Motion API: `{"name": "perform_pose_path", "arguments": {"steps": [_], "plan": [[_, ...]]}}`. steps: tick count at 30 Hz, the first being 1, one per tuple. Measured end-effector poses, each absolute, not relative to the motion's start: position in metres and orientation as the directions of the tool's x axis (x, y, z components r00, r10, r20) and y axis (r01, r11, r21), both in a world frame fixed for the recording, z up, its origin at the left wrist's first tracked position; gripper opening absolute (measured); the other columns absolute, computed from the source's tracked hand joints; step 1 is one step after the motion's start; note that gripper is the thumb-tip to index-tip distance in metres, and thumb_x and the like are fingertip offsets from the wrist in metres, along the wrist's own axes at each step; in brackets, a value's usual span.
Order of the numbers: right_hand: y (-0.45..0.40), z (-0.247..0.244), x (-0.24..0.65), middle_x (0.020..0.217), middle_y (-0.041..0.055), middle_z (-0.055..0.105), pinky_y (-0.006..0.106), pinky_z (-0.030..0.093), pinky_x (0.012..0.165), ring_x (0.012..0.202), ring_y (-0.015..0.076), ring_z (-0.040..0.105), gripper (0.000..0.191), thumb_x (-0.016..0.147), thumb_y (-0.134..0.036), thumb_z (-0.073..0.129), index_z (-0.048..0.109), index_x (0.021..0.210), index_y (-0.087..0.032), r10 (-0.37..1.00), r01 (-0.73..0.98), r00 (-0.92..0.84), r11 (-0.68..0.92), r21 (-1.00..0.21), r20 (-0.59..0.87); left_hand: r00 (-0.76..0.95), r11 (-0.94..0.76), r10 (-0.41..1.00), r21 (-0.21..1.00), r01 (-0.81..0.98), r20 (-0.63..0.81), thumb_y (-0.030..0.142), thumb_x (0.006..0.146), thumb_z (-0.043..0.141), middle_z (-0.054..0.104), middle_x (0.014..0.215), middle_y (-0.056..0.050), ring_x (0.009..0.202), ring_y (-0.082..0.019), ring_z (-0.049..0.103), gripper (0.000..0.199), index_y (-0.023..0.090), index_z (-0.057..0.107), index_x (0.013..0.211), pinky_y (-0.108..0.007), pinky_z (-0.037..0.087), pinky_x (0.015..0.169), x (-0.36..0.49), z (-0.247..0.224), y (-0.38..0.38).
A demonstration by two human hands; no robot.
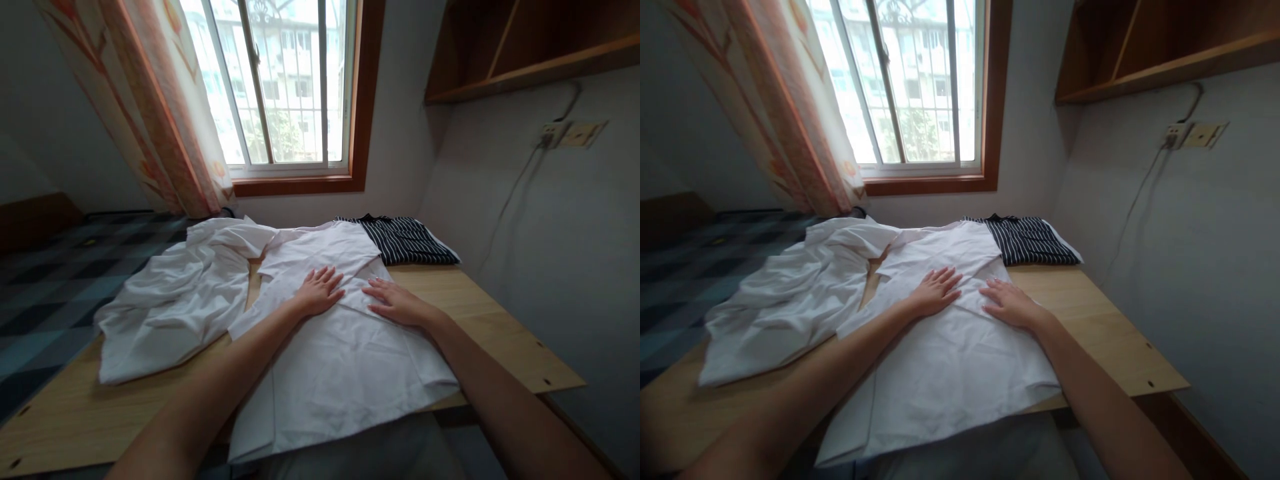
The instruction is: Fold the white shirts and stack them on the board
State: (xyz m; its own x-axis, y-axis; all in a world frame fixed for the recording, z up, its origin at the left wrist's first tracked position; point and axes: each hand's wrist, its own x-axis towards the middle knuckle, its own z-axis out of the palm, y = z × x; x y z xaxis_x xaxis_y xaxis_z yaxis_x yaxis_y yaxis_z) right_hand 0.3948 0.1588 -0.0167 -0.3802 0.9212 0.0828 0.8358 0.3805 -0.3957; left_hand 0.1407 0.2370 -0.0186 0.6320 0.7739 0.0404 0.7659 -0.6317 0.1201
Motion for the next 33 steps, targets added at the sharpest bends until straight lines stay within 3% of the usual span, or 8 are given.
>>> {"name": "perform_pose_path", "arguments": {"steps": [6, 10, 14, 18, 24, 27, 33], "plan": [[0.154, -0.002, 0.412, 0.143, 0.0089, 0.059, 0.041, 0.036, 0.115, 0.134, 0.0259, 0.053, 0.037, 0.091, -0.038, 0.060, 0.072, 0.123, -0.024, 0.923, 0.762, -0.369, 0.370, -0.532, 0.113, 0.662, -0.657, 0.750, 0.140, 0.741, 0.019, 0.063, 0.099, 0.029, 0.023, 0.165, -0.010, 0.154, -0.030, 0.017, 0.066, 0.029, 0.035, 0.155, -0.057, 0.013, 0.122, 0.147, -0.018, 0.225], [0.156, -0.001, 0.418, 0.143, 0.0102, 0.059, 0.040, 0.037, 0.115, 0.132, 0.0253, 0.055, 0.035, 0.091, -0.037, 0.059, 0.074, 0.119, -0.022, 0.906, 0.736, -0.408, 0.398, -0.547, 0.110, 0.677, -0.684, 0.728, 0.061, 0.727, 0.102, 0.050, 0.102, 0.035, 0.037, 0.160, -0.011, 0.150, -0.031, 0.028, 0.054, 0.027, 0.045, 0.149, -0.059, 0.014, 0.121, 0.145, -0.004, 0.209], [0.157, -0.005, 0.417, 0.145, 0.0091, 0.057, 0.045, 0.032, 0.117, 0.137, 0.0271, 0.049, 0.037, 0.089, -0.037, 0.062, 0.073, 0.122, -0.026, 0.899, 0.750, -0.423, 0.420, -0.511, 0.117, 0.703, -0.747, 0.648, 0.067, 0.661, 0.293, 0.044, 0.099, 0.044, 0.057, 0.144, -0.009, 0.133, -0.027, 0.052, 0.046, 0.027, 0.054, 0.142, -0.048, 0.035, 0.115, 0.147, 0.030, 0.186], [0.154, -0.007, 0.404, 0.151, 0.0090, 0.051, 0.052, 0.023, 0.120, 0.148, 0.0304, 0.033, 0.043, 0.086, -0.037, 0.067, 0.069, 0.128, -0.029, 0.882, 0.769, -0.455, 0.458, -0.446, 0.121, 0.685, -0.751, 0.645, 0.118, 0.649, 0.340, 0.041, 0.099, 0.044, 0.068, 0.129, -0.007, 0.118, -0.023, 0.062, 0.041, 0.028, 0.061, 0.134, -0.039, 0.048, 0.104, 0.142, 0.044, 0.171], [0.154, -0.013, 0.398, 0.156, 0.0104, 0.043, 0.048, 0.027, 0.120, 0.145, 0.0283, 0.037, 0.047, 0.090, -0.041, 0.063, 0.064, 0.135, -0.028, 0.848, 0.702, -0.516, 0.499, -0.507, 0.120, 0.579, -0.598, 0.795, 0.073, 0.798, 0.179, 0.046, 0.099, 0.041, 0.041, 0.158, -0.013, 0.147, -0.033, 0.034, 0.056, 0.022, 0.045, 0.150, -0.053, 0.028, 0.120, 0.111, -0.005, 0.163], [0.158, -0.017, 0.401, 0.156, 0.0111, 0.043, 0.049, 0.027, 0.120, 0.145, 0.0303, 0.038, 0.049, 0.089, -0.046, 0.064, 0.065, 0.134, -0.027, 0.842, 0.686, -0.524, 0.506, -0.522, 0.128, 0.596, -0.601, 0.799, 0.085, 0.794, 0.078, 0.050, 0.101, 0.035, 0.034, 0.161, -0.011, 0.151, -0.030, 0.026, 0.059, 0.022, 0.041, 0.153, -0.051, 0.021, 0.123, 0.098, -0.020, 0.161], [0.151, -0.008, 0.403, 0.156, 0.0091, 0.043, 0.047, 0.030, 0.118, 0.143, 0.0310, 0.041, 0.050, 0.087, -0.049, 0.065, 0.066, 0.133, -0.029, 0.809, 0.655, -0.584, 0.516, -0.552, 0.063, 0.641, -0.638, 0.767, 0.131, 0.759, 0.022, 0.051, 0.101, 0.035, 0.028, 0.163, -0.009, 0.152, -0.027, 0.022, 0.059, 0.025, 0.038, 0.154, -0.049, 0.016, 0.124, 0.081, -0.007, 0.158]]}}
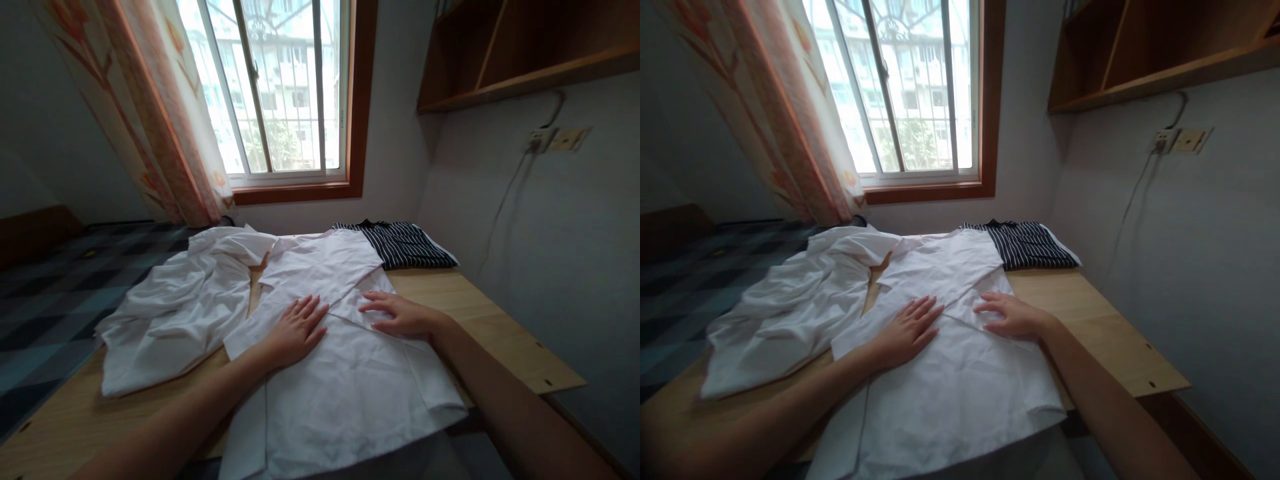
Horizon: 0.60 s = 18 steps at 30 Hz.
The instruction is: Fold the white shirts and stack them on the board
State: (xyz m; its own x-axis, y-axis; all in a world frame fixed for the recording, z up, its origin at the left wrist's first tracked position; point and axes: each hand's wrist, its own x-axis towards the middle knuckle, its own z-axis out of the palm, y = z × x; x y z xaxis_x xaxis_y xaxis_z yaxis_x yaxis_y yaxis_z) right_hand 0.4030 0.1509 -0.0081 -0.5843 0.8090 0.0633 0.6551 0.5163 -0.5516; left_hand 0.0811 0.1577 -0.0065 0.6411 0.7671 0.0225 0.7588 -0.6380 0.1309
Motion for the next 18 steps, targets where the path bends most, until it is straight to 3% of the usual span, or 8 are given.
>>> {"name": "perform_pose_path", "arguments": {"steps": [3, 5, 7, 11, 14, 18], "plan": [[0.150, -0.002, 0.403, 0.142, 0.0089, 0.060, 0.043, 0.042, 0.111, 0.129, 0.0284, 0.056, 0.041, 0.091, -0.047, 0.060, 0.071, 0.125, -0.027, 0.820, 0.631, -0.562, 0.511, -0.584, 0.111, 0.648, -0.640, 0.762, 0.160, 0.751, 0.007, 0.049, 0.101, 0.036, 0.029, 0.163, -0.009, 0.152, -0.026, 0.022, 0.058, 0.024, 0.039, 0.154, -0.050, 0.015, 0.124, 0.075, -0.002, 0.152], [0.154, -0.003, 0.401, 0.126, 0.0098, 0.070, 0.042, 0.049, 0.102, 0.115, 0.0267, 0.064, 0.038, 0.094, -0.044, 0.055, 0.072, 0.122, -0.024, 0.844, 0.639, -0.494, 0.514, -0.571, 0.207, 0.639, -0.631, 0.769, 0.183, 0.754, 0.019, 0.047, 0.101, 0.039, 0.032, 0.162, -0.010, 0.152, -0.027, 0.024, 0.056, 0.024, 0.042, 0.152, -0.051, 0.017, 0.124, 0.073, -0.004, 0.146], [0.162, -0.008, 0.399, 0.121, 0.0105, 0.071, 0.044, 0.049, 0.101, 0.113, 0.0267, 0.065, 0.038, 0.095, -0.041, 0.054, 0.070, 0.123, -0.022, 0.836, 0.668, -0.427, 0.548, -0.504, 0.343, 0.637, -0.631, 0.770, 0.206, 0.748, 0.044, 0.045, 0.100, 0.042, 0.036, 0.161, -0.011, 0.150, -0.028, 0.028, 0.054, 0.023, 0.045, 0.150, -0.052, 0.021, 0.123, 0.073, -0.005, 0.141], [0.178, -0.023, 0.394, 0.146, 0.0123, 0.055, 0.049, 0.037, 0.115, 0.138, 0.0284, 0.048, 0.045, 0.096, -0.041, 0.054, 0.061, 0.137, -0.023, 0.781, 0.765, -0.369, 0.563, -0.312, 0.504, 0.645, -0.657, 0.752, 0.239, 0.715, 0.138, 0.043, 0.098, 0.046, 0.045, 0.155, -0.012, 0.141, -0.029, 0.044, 0.053, 0.023, 0.049, 0.147, -0.048, 0.036, 0.116, 0.075, 0.004, 0.140], [0.188, -0.027, 0.391, 0.157, 0.0124, 0.042, 0.051, 0.029, 0.120, 0.148, 0.0291, 0.032, 0.051, 0.098, -0.044, 0.051, 0.054, 0.144, -0.022, 0.811, 0.848, -0.360, 0.490, -0.200, 0.461, 0.626, -0.661, 0.750, 0.217, 0.718, 0.213, 0.042, 0.097, 0.047, 0.057, 0.144, -0.013, 0.130, -0.028, 0.055, 0.049, 0.021, 0.056, 0.140, -0.044, 0.044, 0.110, 0.074, 0.019, 0.155], [0.207, -0.020, 0.389, 0.161, 0.0124, 0.035, 0.050, 0.026, 0.121, 0.150, 0.0296, 0.027, 0.057, 0.100, -0.047, 0.047, 0.045, 0.151, -0.021, 0.886, 0.922, -0.298, 0.363, -0.132, 0.355, 0.535, -0.593, 0.784, 0.125, 0.795, 0.316, 0.034, 0.097, 0.045, 0.061, 0.138, -0.015, 0.129, -0.029, 0.056, 0.045, 0.015, 0.060, 0.135, -0.046, 0.042, 0.112, 0.065, 0.019, 0.188]]}}
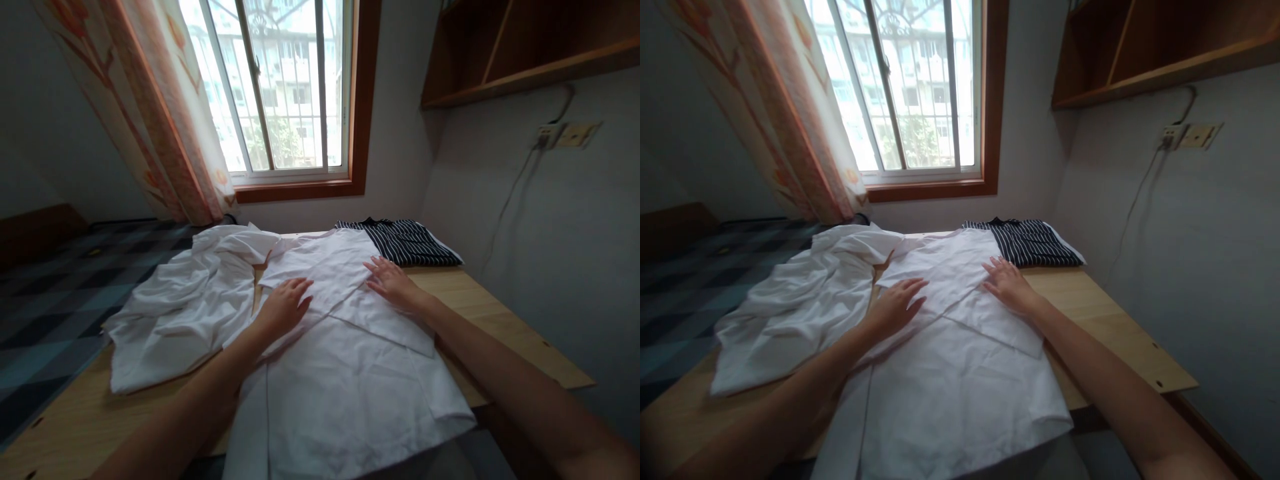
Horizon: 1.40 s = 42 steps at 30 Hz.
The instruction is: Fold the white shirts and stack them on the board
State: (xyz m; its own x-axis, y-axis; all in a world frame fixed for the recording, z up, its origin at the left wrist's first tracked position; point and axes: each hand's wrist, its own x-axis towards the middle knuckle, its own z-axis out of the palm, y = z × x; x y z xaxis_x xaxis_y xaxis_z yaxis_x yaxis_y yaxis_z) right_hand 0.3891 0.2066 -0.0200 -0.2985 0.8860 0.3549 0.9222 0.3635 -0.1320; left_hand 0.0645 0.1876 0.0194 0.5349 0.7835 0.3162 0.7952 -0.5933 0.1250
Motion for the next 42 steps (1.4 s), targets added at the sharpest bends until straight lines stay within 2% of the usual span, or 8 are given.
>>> {"name": "perform_pose_path", "arguments": {"steps": [3, 8, 16, 24, 29, 33, 37, 42], "plan": [[0.224, -0.013, 0.385, 0.162, 0.0110, 0.032, 0.048, 0.023, 0.122, 0.151, 0.0282, 0.025, 0.056, 0.101, -0.045, 0.045, 0.044, 0.152, -0.022, 0.902, 0.933, -0.308, 0.348, -0.089, 0.301, 0.561, -0.608, 0.772, 0.089, 0.789, 0.298, 0.033, 0.098, 0.042, 0.053, 0.148, -0.014, 0.140, -0.030, 0.045, 0.048, 0.015, 0.057, 0.139, -0.049, 0.035, 0.118, 0.053, 0.000, 0.207], [0.247, -0.012, 0.373, 0.163, 0.0091, 0.031, 0.045, 0.018, 0.123, 0.152, 0.0259, 0.022, 0.053, 0.103, -0.046, 0.038, 0.048, 0.150, -0.025, 0.905, 0.928, -0.333, 0.365, -0.078, 0.265, 0.624, -0.646, 0.760, 0.101, 0.757, 0.182, 0.045, 0.101, 0.036, 0.047, 0.154, -0.011, 0.146, -0.028, 0.037, 0.053, 0.021, 0.053, 0.145, -0.049, 0.028, 0.121, 0.044, -0.024, 0.215], [0.251, -0.030, 0.373, 0.165, 0.0100, 0.025, 0.045, 0.015, 0.124, 0.153, 0.0278, 0.020, 0.064, 0.101, -0.059, 0.032, 0.038, 0.156, -0.026, 0.951, 0.945, -0.292, 0.304, -0.124, 0.106, 0.577, -0.576, 0.817, 0.084, 0.813, 0.015, 0.057, 0.101, 0.032, 0.029, 0.163, -0.007, 0.153, -0.027, 0.021, 0.062, 0.026, 0.038, 0.154, -0.052, 0.013, 0.124, 0.049, -0.010, 0.206], [0.252, -0.039, 0.377, 0.163, 0.0096, 0.031, 0.051, 0.018, 0.122, 0.151, 0.0270, 0.025, 0.059, 0.101, -0.055, 0.036, 0.043, 0.152, -0.026, 0.942, 0.934, -0.275, 0.309, -0.180, 0.191, 0.592, -0.593, 0.804, 0.165, 0.788, 0.060, 0.056, 0.097, 0.040, 0.037, 0.160, -0.012, 0.150, -0.030, 0.029, 0.062, 0.023, 0.046, 0.149, -0.052, 0.018, 0.122, 0.045, -0.007, 0.203], [0.256, -0.044, 0.384, 0.157, 0.0112, 0.042, 0.051, 0.025, 0.120, 0.148, 0.0262, 0.034, 0.051, 0.100, -0.044, 0.044, 0.052, 0.145, -0.023, 0.919, 0.903, -0.281, 0.351, -0.246, 0.277, 0.494, -0.521, 0.852, 0.197, 0.830, 0.175, 0.044, 0.087, 0.054, 0.057, 0.143, -0.016, 0.133, -0.032, 0.051, 0.056, 0.018, 0.059, 0.136, -0.047, 0.037, 0.113, 0.013, 0.009, 0.206], [0.259, -0.047, 0.389, 0.151, 0.0125, 0.050, 0.050, 0.029, 0.119, 0.144, 0.0267, 0.040, 0.045, 0.097, -0.033, 0.047, 0.060, 0.138, -0.020, 0.904, 0.876, -0.274, 0.376, -0.302, 0.330, 0.394, -0.400, 0.916, 0.214, 0.891, 0.073, 0.037, 0.079, 0.058, 0.071, 0.103, -0.012, 0.094, -0.027, 0.066, 0.035, 0.017, 0.070, 0.104, -0.035, 0.049, 0.086, -0.014, 0.029, 0.209], [0.259, -0.048, 0.392, 0.148, 0.0115, 0.053, 0.050, 0.031, 0.119, 0.142, 0.0250, 0.043, 0.043, 0.096, -0.021, 0.045, 0.063, 0.134, -0.020, 0.891, 0.859, -0.274, 0.396, -0.325, 0.361, 0.312, -0.284, 0.948, 0.287, 0.915, -0.058, 0.038, 0.070, 0.063, 0.066, 0.076, -0.002, 0.069, -0.020, 0.060, 0.026, 0.022, 0.066, 0.090, -0.027, 0.042, 0.063, -0.026, 0.040, 0.206], [0.258, -0.050, 0.392, 0.148, 0.0117, 0.054, 0.048, 0.032, 0.119, 0.142, 0.0247, 0.043, 0.043, 0.095, -0.018, 0.046, 0.064, 0.134, -0.019, 0.894, 0.867, -0.270, 0.387, -0.315, 0.357, 0.295, -0.234, 0.943, 0.323, 0.917, -0.154, 0.041, 0.065, 0.067, 0.065, 0.069, -0.002, 0.063, -0.019, 0.055, 0.021, 0.021, 0.064, 0.072, -0.027, 0.035, 0.058, -0.027, 0.053, 0.200]]}}
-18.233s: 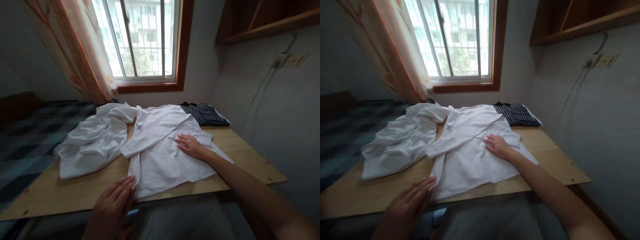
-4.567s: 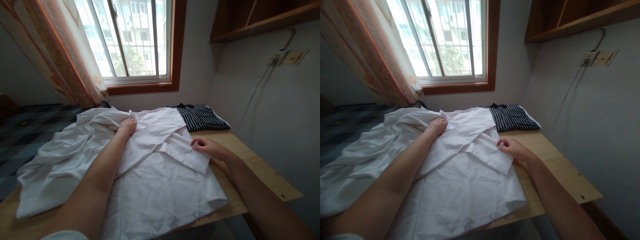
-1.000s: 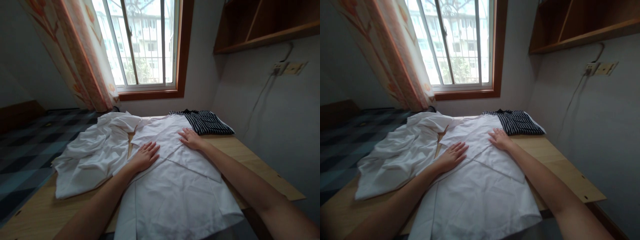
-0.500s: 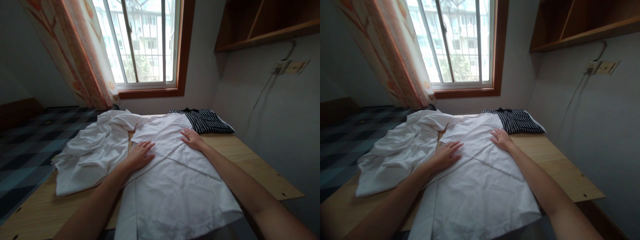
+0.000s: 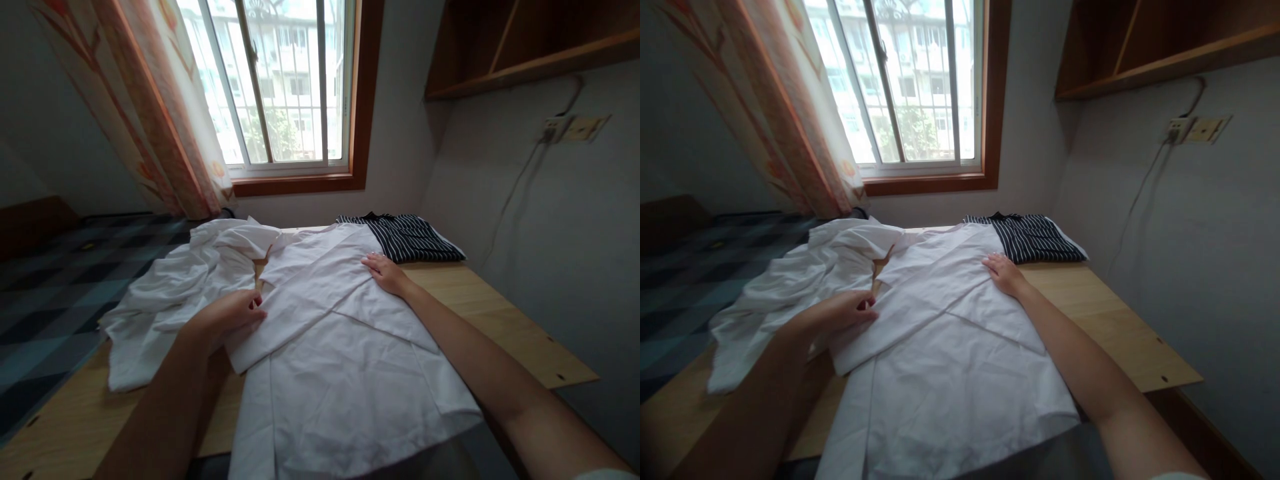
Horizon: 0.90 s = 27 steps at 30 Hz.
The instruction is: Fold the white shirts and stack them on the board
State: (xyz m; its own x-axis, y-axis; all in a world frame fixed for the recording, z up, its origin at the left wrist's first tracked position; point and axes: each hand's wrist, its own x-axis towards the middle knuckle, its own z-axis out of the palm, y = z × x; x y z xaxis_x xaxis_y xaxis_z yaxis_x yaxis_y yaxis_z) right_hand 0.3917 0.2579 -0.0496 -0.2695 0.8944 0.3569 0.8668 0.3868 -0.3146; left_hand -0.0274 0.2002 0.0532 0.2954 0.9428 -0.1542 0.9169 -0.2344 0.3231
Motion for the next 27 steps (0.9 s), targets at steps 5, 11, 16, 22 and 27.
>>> {"name": "perform_pose_path", "arguments": {"steps": [5, 11, 16, 22, 27], "plan": [[0.253, -0.033, 0.392, 0.144, 0.0128, 0.057, 0.049, 0.033, 0.118, 0.140, 0.0267, 0.046, 0.037, 0.092, -0.017, 0.053, 0.069, 0.125, -0.019, 0.875, 0.870, -0.279, 0.404, -0.281, 0.396, 0.300, -0.169, 0.912, 0.411, 0.896, -0.280, 0.050, 0.062, 0.070, 0.058, 0.057, -0.001, 0.055, -0.017, 0.047, 0.032, 0.020, 0.061, 0.056, -0.027, 0.030, 0.053, -0.031, 0.066, 0.199], [0.203, 0.020, 0.323, 0.136, 0.0102, 0.063, 0.042, 0.046, 0.106, 0.124, 0.0252, 0.059, 0.049, 0.089, -0.033, 0.068, 0.060, 0.137, -0.026, 0.637, 0.590, -0.636, 0.765, -0.258, 0.435, 0.280, 0.076, 0.903, 0.763, 0.642, -0.325, 0.058, 0.062, 0.076, 0.064, 0.073, 0.000, 0.065, -0.016, 0.055, 0.043, 0.020, 0.066, 0.081, -0.024, 0.038, 0.053, -0.020, 0.075, 0.189], [0.152, 0.022, 0.237, 0.154, 0.0186, 0.043, 0.051, 0.039, 0.110, 0.135, 0.0338, 0.048, 0.097, 0.075, -0.046, 0.081, 0.033, 0.156, -0.025, 0.500, 0.460, -0.740, 0.864, -0.205, 0.450, 0.338, 0.165, 0.906, 0.948, 0.273, -0.255, 0.047, 0.064, 0.081, 0.068, 0.086, -0.002, 0.078, -0.018, 0.063, 0.044, 0.020, 0.065, 0.093, -0.025, 0.050, 0.064, 0.004, 0.069, 0.188], [0.150, 0.019, 0.225, 0.152, 0.0135, 0.043, 0.046, 0.045, 0.108, 0.136, 0.0287, 0.047, 0.082, 0.079, -0.004, 0.061, 0.037, 0.153, -0.027, 0.589, 0.505, -0.526, 0.797, -0.333, 0.613, 0.498, 0.163, 0.842, 0.977, 0.135, -0.209, 0.034, 0.067, 0.078, 0.073, 0.099, -0.007, 0.083, -0.020, 0.067, 0.045, 0.021, 0.069, 0.110, -0.030, 0.053, 0.073, 0.005, 0.065, 0.181], [0.153, 0.023, 0.234, 0.147, 0.0096, 0.048, 0.040, 0.051, 0.104, 0.132, 0.0235, 0.051, 0.077, 0.077, 0.003, 0.053, 0.048, 0.146, -0.030, 0.579, 0.425, -0.530, 0.813, -0.397, 0.619, 0.511, 0.075, 0.840, 0.971, 0.225, -0.183, 0.026, 0.058, 0.078, 0.074, 0.102, -0.009, 0.088, -0.023, 0.067, 0.054, 0.020, 0.071, 0.111, -0.031, 0.053, 0.076, -0.007, 0.063, 0.177]]}}
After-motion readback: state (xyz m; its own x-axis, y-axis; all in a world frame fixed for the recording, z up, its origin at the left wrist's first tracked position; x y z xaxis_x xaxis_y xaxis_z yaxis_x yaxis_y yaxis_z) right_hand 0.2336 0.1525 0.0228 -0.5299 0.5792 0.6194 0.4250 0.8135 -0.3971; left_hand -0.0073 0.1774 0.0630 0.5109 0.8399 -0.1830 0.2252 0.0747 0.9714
